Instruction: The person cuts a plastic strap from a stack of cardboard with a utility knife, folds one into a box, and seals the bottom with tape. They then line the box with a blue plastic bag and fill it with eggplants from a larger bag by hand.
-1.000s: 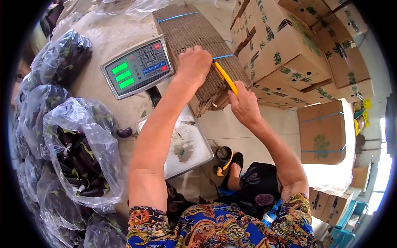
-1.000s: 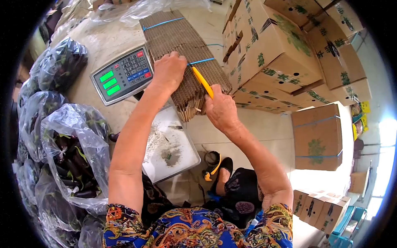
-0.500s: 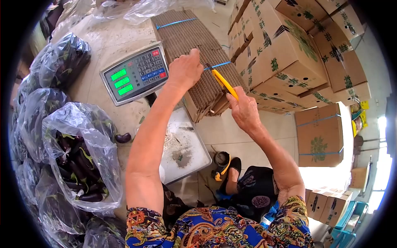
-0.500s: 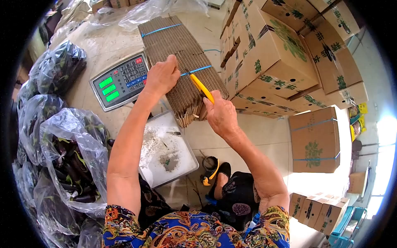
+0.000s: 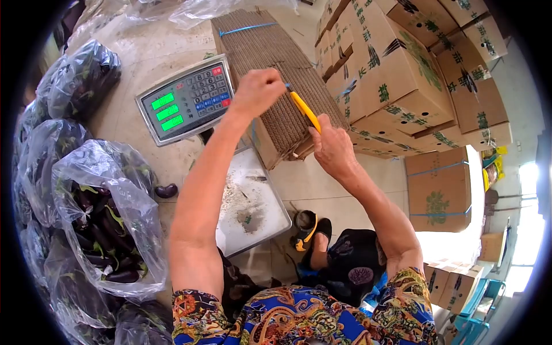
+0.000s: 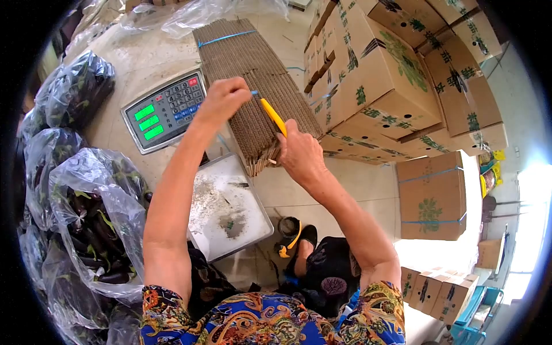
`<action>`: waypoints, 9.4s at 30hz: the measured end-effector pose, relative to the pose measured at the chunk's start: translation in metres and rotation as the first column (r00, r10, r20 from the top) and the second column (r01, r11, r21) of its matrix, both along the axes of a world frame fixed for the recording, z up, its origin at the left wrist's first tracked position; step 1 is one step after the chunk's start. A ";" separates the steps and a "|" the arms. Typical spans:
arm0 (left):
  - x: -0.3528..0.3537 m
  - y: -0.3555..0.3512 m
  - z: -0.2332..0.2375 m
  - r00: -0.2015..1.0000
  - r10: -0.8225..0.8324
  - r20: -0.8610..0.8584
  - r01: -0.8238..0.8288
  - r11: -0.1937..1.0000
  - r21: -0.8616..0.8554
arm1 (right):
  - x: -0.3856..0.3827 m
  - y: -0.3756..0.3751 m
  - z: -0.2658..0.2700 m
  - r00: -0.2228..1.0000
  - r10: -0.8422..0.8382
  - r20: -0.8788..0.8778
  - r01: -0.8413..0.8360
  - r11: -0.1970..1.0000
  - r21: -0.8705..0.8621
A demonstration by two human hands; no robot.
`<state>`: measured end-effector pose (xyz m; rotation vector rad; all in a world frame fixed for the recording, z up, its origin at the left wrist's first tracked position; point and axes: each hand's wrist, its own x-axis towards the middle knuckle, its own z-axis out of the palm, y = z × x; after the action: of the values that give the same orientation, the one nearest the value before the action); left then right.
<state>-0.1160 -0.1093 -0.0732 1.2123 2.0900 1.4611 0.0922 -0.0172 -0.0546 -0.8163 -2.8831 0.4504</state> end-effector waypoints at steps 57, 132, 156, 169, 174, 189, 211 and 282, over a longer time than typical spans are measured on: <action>0.053 -0.010 -0.045 0.696 0.595 -0.401 -0.485 0.803 0.347 | 0.234 0.095 -0.098 0.900 -0.426 0.096 0.432 0.901 -0.048; 0.324 -0.413 -0.343 0.637 0.652 -0.411 -0.765 0.466 -0.445 | 0.143 -0.027 -0.106 0.757 0.542 0.366 -0.425 0.833 -0.354; 0.340 -0.529 -0.363 0.617 0.481 -0.623 -0.783 0.300 -0.544 | 0.160 -0.031 -0.044 0.852 0.464 0.244 -0.405 0.878 -0.257; 0.361 -0.519 -0.381 0.868 0.444 -0.221 -0.446 0.504 -0.740 | 0.111 -0.041 -0.127 0.796 0.546 0.262 -0.444 0.821 -0.360; 0.286 -0.482 -0.376 0.855 0.499 -0.140 -0.422 0.512 -0.748 | 0.106 -0.044 -0.118 0.789 0.543 0.289 -0.433 0.824 -0.366; 0.167 -0.324 -0.386 0.532 0.492 0.689 -0.196 0.863 -0.466 | 0.020 0.051 -0.133 0.877 -0.207 -0.435 0.192 0.978 -0.079; 0.179 -0.371 -0.336 0.456 0.462 0.761 -0.156 0.883 -0.443 | -0.042 0.105 -0.135 0.857 -0.331 -0.395 0.191 0.916 -0.353; 0.124 -0.288 0.053 0.705 -0.142 0.695 -0.515 0.571 0.639 | 0.073 -0.184 0.018 0.325 0.916 -0.235 -0.724 0.401 0.561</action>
<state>0.0078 -0.3975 -0.0198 0.4070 1.0125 2.6306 0.1648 -0.2012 -0.0365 0.8817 -2.4405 0.1262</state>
